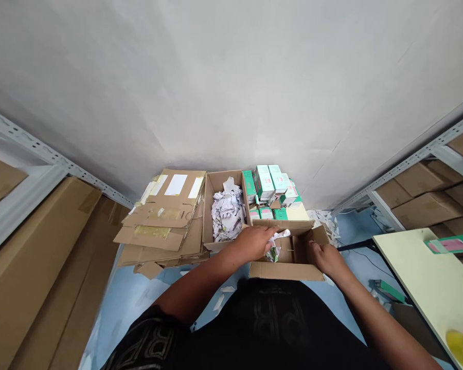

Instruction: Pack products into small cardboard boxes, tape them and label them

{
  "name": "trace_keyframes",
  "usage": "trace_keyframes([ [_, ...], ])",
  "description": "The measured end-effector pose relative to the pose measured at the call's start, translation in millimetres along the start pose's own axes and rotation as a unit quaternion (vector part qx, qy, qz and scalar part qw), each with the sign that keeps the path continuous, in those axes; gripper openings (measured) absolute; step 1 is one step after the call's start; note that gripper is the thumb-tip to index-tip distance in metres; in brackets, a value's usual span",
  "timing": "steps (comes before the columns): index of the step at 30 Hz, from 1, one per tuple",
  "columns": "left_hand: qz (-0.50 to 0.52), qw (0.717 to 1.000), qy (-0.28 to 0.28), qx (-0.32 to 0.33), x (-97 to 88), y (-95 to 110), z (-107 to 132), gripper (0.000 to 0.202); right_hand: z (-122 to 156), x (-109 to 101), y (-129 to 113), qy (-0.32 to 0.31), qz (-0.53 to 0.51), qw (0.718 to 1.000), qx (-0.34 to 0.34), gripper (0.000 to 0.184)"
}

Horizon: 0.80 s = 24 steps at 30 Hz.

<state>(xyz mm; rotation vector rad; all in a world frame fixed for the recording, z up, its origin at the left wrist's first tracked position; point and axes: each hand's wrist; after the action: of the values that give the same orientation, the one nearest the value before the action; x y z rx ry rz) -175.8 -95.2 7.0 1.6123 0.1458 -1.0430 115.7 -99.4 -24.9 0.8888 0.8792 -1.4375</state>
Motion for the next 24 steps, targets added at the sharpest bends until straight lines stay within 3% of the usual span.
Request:
trace_keyframes([
  [3,-0.005,1.0,0.012,0.022,1.5,-2.2,-2.9,0.057,7.3,1.8,9.2,-0.004,-0.014,1.0,0.019,0.067],
  [7,0.014,0.994,0.09,0.061,0.8,1.4,-9.3,0.041,14.2,9.2,39.5,0.005,-0.032,0.998,0.056,0.069],
  [10,0.043,0.979,0.193,0.04,16.7,5.1,-22.5,0.041,16.5,17.9,71.1,0.016,-0.058,0.995,0.078,0.07],
  [12,0.095,0.971,0.221,-0.003,35.7,9.7,-36.5,0.052,17.2,22.8,93.9,0.018,-0.076,0.993,0.089,0.07],
  [15,0.222,0.961,0.155,-0.062,70.0,25.3,-66.6,0.063,18.6,27.2,132.9,0.028,-0.107,0.988,0.103,0.067],
  [18,0.308,0.947,0.065,-0.068,105.2,54.3,-106.4,0.055,21.6,31.4,184.0,0.04,-0.139,0.983,0.116,0.064],
  [24,0.316,0.947,-0.009,-0.049,180.5,131.1,-201.3,0.052,29.5,53.9,313.4,0.047,-0.236,0.95,0.2,0.063],
])
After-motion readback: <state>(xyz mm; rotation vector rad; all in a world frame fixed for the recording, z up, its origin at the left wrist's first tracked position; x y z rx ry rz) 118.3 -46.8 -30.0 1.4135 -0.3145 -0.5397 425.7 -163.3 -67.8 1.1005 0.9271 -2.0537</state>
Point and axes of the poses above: each hand's wrist, its own z-axis away from the middle knuckle, its own x-axis out of the palm, y = z × x, and after that the axes turned 14 degrees about z, right-handed
